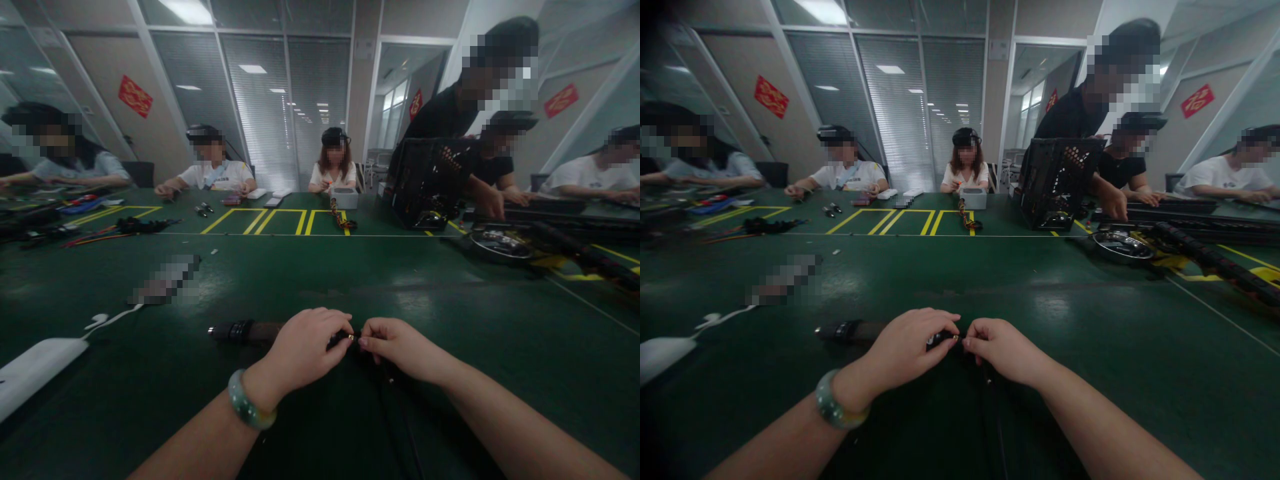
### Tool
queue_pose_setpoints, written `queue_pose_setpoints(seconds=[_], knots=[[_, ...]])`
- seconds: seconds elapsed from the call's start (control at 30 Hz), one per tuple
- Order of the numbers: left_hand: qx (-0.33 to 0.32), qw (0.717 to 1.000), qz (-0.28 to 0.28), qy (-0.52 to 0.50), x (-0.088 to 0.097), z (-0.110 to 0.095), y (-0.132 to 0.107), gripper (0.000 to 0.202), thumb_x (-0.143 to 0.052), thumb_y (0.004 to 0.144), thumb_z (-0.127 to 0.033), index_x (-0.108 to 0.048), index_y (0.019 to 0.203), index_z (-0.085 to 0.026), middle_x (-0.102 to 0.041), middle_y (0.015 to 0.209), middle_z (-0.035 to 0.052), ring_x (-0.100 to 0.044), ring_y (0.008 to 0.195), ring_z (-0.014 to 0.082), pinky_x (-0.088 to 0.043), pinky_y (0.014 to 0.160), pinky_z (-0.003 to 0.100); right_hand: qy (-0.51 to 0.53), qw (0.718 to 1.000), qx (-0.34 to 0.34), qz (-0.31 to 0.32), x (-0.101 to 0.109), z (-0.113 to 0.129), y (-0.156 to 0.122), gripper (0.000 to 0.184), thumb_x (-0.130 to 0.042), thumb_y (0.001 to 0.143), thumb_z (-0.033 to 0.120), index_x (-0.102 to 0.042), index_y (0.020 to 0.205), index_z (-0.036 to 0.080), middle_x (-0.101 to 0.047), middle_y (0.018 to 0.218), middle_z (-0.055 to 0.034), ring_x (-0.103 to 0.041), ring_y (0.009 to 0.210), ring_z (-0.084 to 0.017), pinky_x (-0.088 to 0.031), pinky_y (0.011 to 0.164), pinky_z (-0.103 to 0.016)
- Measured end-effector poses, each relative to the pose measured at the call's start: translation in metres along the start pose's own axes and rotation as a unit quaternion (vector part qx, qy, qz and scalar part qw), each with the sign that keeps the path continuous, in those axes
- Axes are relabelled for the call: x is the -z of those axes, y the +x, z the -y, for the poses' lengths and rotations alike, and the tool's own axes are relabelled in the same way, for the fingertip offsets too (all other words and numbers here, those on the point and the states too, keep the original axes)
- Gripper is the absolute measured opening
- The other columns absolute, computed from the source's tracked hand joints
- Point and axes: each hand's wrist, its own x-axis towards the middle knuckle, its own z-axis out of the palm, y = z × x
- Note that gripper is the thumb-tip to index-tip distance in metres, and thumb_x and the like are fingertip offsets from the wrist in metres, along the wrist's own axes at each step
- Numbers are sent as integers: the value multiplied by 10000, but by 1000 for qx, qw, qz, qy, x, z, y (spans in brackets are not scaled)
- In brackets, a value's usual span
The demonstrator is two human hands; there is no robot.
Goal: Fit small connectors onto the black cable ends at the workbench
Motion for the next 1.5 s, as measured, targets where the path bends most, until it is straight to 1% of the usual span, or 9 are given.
queue_pose_setpoints(seconds=[0.27,0.47,0.7,1.0,1.13,1.2,1.3,1.43,1.5], knots=[[-8,1000,-4,-1,-1,1,0,149,-531,876,-296,-615,984,-238,-629,1150,11,-581,1012,207,-446,903,388,5,1000,11,-9,-3,1,0,169,-554,856,333,-573,803,173,-570,618,35,-494,538,-87,-361,495,-174],[-6,1000,2,4,0,0,0,146,-536,873,-296,-607,994,-257,-628,1149,-19,-585,1002,195,-438,913,392,6,1000,8,-11,-3,3,-1,177,-561,850,333,-579,801,165,-583,634,27,-502,547,-85,-368,487,-167],[-10,1000,6,5,1,0,0,152,-527,873,-270,-611,999,-254,-621,1164,-14,-583,1013,193,-446,901,385,0,1000,-17,-4,-2,3,-2,200,-541,860,371,-588,834,178,-583,639,29,-499,516,-84,-366,463,-170],[-21,1000,2,-4,0,0,-1,199,-524,872,-275,-624,1043,-255,-620,1179,10,-577,1037,212,-444,918,405,-19,1000,-4,-10,-3,5,-1,177,-540,859,336,-594,814,173,-590,632,25,-520,547,-94,-381,514,-185],[-16,999,-18,-21,11,-3,-2,288,-537,871,-321,-580,1152,-274,-596,1229,1,-546,1111,217,-415,973,399,-10,1000,0,-12,-3,2,1,171,-548,857,335,-579,807,175,-587,622,31,-510,540,-93,-372,511,-184],[25,998,-58,-20,23,1,-2,263,-502,890,-343,-579,1136,-294,-584,1245,-8,-534,1132,214,-410,984,371,-2,1000,-5,-4,-3,1,0,181,-551,858,348,-577,809,176,-583,626,32,-504,540,-92,-369,510,-183],[162,972,-169,8,49,28,-2,267,-426,920,-357,-542,1131,-241,-596,1192,36,-539,1104,229,-420,947,376,6,1000,-15,5,-2,4,-1,203,-555,860,375,-589,828,178,-573,641,31,-499,559,-94,-379,526,-185],[331,914,-214,95,88,103,-20,380,-422,893,-301,-377,1240,-154,-523,1282,70,-433,1208,229,-326,1013,354,1,1000,-25,12,0,10,-3,208,-551,867,381,-610,863,181,-587,674,20,-513,596,-101,-402,562,-193],[411,878,-205,133,103,142,-38,432,-391,896,-314,-316,1269,-111,-462,1339,106,-353,1267,280,-268,1034,413,3,999,-31,19,0,10,-4,205,-546,872,379,-612,882,186,-594,692,18,-514,585,-98,-407,564,-196]])
